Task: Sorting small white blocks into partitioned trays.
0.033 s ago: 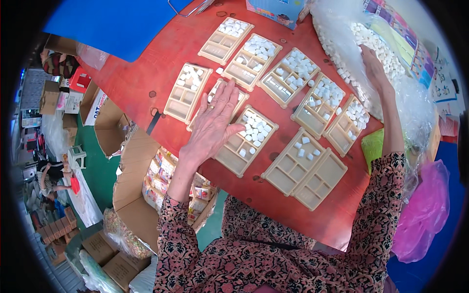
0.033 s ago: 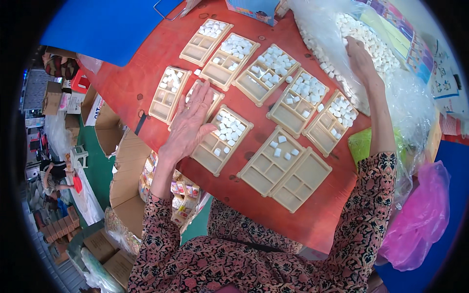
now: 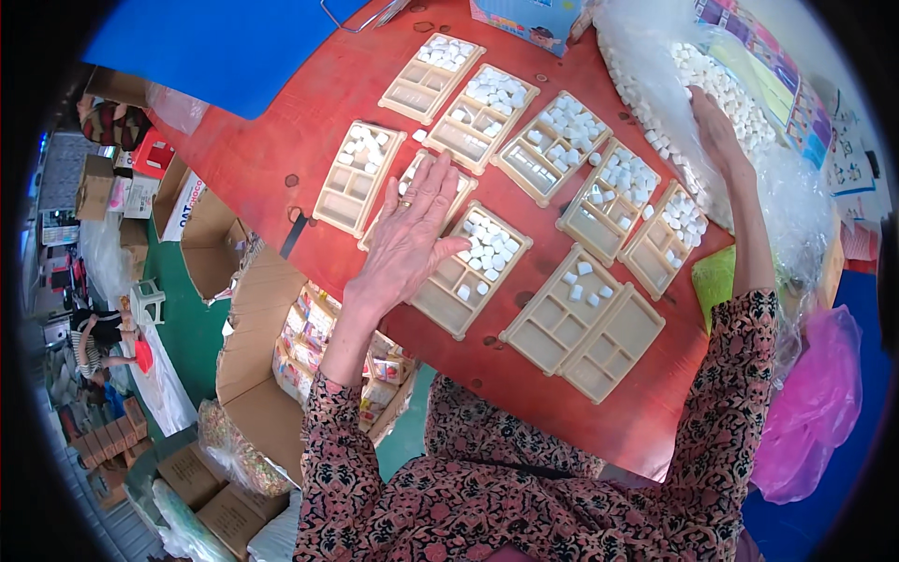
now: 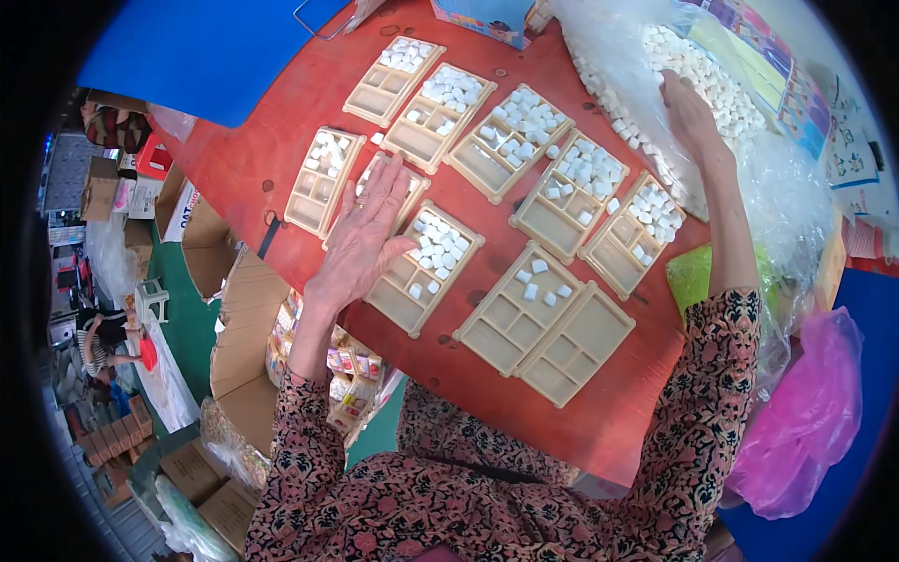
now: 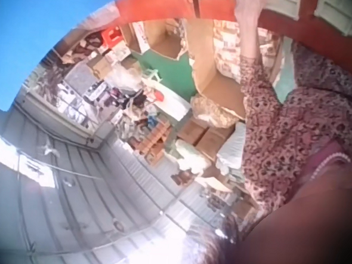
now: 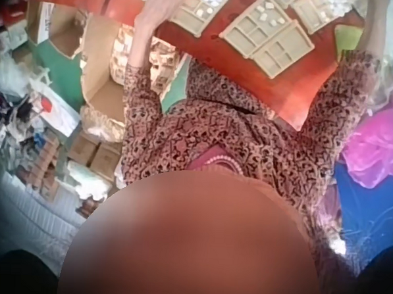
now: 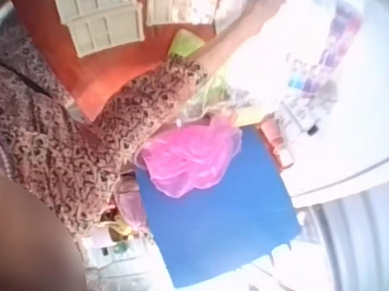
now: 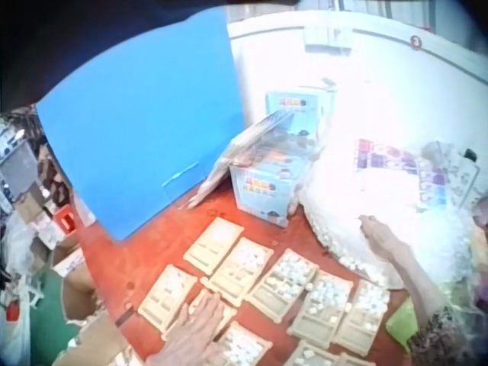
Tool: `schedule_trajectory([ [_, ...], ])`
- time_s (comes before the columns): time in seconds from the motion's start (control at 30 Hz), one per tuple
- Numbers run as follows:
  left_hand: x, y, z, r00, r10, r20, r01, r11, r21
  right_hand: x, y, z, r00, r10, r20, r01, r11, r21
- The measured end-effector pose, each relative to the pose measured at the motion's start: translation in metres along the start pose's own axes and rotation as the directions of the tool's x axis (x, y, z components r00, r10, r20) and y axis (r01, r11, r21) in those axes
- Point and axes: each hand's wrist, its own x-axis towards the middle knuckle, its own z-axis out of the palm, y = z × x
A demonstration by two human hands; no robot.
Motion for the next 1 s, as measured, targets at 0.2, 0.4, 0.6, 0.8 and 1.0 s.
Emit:
schedule_trajectory([
  [0.2, 0.002, 0.006, -0.002, 0.999, -0.003, -0.034, 0.0, 0.997, -0.078, 0.004, 0.007, -0.017, 0.994, -0.102, 0.033, 0.104, 0.99, -0.091],
  [0.4, -0.011, -0.006, -0.009, 1.0, -0.005, 0.005, 0.005, 0.999, -0.043, 0.005, -0.001, -0.013, 0.976, 0.126, -0.175, -0.112, 0.99, 0.09],
  [0.6, -0.026, -0.017, -0.025, 0.996, -0.064, -0.062, 0.056, 0.991, -0.123, 0.015, 0.008, -0.032, 0.907, 0.417, -0.056, -0.273, 0.685, 0.676],
  [0.8, -0.053, -0.052, -0.052, 0.919, -0.247, -0.308, 0.207, 0.966, -0.158, -0.021, -0.076, -0.083, 0.937, 0.34, 0.084, -0.183, 0.271, 0.945],
  [1.0, -0.085, -0.093, -0.043, 0.826, -0.369, -0.425, 0.351, 0.928, -0.124, -0.034, -0.26, -0.043, 0.962, -0.002, 0.273, -0.263, 0.274, 0.925],
])
